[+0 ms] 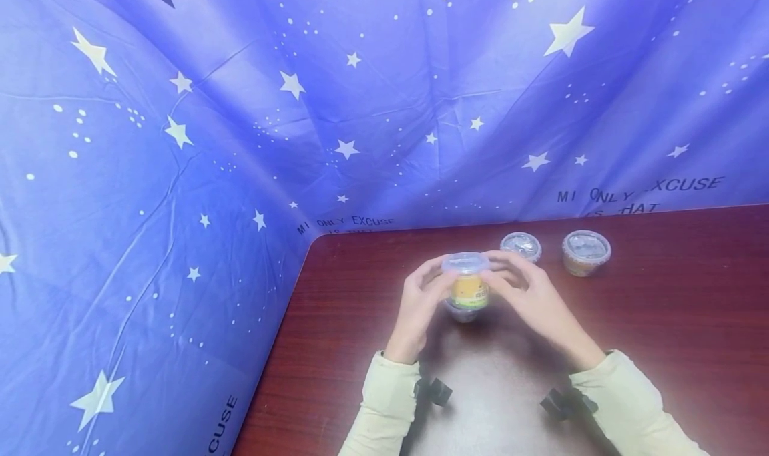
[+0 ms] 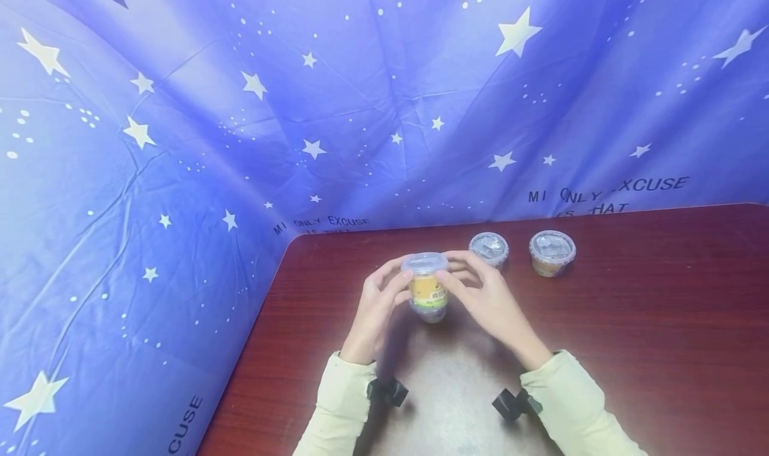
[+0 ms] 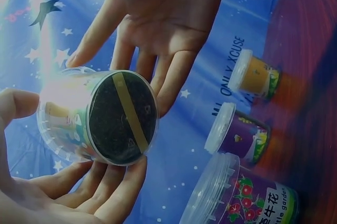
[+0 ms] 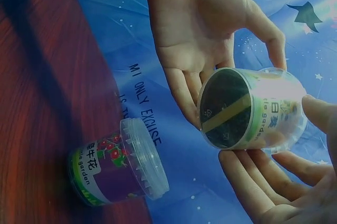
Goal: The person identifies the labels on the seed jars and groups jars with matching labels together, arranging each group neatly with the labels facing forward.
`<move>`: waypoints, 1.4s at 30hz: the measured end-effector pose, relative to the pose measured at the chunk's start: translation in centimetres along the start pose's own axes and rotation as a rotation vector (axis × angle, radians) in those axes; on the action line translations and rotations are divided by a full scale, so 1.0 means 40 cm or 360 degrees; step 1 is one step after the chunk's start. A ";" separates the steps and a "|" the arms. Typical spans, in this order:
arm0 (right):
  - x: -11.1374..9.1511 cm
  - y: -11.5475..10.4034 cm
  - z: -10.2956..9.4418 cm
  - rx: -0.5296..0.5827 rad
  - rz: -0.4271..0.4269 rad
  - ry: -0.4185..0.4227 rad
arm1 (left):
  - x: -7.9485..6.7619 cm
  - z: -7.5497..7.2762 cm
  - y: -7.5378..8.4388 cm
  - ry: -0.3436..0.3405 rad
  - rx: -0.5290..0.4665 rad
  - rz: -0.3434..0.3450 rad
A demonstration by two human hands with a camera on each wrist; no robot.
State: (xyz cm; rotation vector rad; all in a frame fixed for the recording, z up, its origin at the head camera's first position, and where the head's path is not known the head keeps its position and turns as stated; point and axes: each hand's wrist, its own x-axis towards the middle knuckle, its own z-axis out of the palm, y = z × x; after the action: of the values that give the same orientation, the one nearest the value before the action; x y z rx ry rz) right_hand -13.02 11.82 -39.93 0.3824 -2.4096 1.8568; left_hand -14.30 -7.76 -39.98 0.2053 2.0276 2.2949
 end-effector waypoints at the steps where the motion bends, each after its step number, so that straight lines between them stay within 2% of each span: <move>1: 0.000 0.001 0.000 0.0005 -0.0009 0.0003 | 0.000 0.000 0.000 -0.0011 -0.0006 0.0004; 6: 0.002 0.001 -0.002 0.0029 -0.0024 -0.0005 | -0.002 -0.002 0.001 -0.0071 -0.0039 0.0026; 13: 0.001 0.000 0.002 0.0043 0.0033 -0.0100 | -0.002 -0.006 -0.002 -0.0260 -0.0093 0.0038; 16: -0.001 -0.001 0.004 0.0041 0.0048 -0.0086 | -0.002 -0.007 -0.004 -0.0278 -0.0113 0.0024; 20: -0.003 -0.003 0.006 0.0013 0.0056 -0.0038 | -0.003 -0.004 -0.006 -0.0216 -0.0100 -0.0002; 25: -0.003 -0.003 0.007 -0.0046 0.0064 0.0056 | -0.008 0.009 -0.003 -0.0013 0.0140 0.0043; 27: -0.003 -0.004 0.008 -0.0056 0.0067 0.0079 | -0.010 0.014 -0.001 0.0014 0.0205 0.0072; 42: -0.001 0.002 0.008 -0.0050 0.0003 0.0070 | -0.011 0.011 0.008 0.0002 0.0167 0.0074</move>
State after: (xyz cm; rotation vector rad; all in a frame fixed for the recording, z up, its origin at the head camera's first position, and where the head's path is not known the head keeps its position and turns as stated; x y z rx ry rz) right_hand -12.99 11.53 -40.10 0.3334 -2.4081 1.8066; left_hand -13.79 -7.41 -39.65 0.2596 2.1684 2.2166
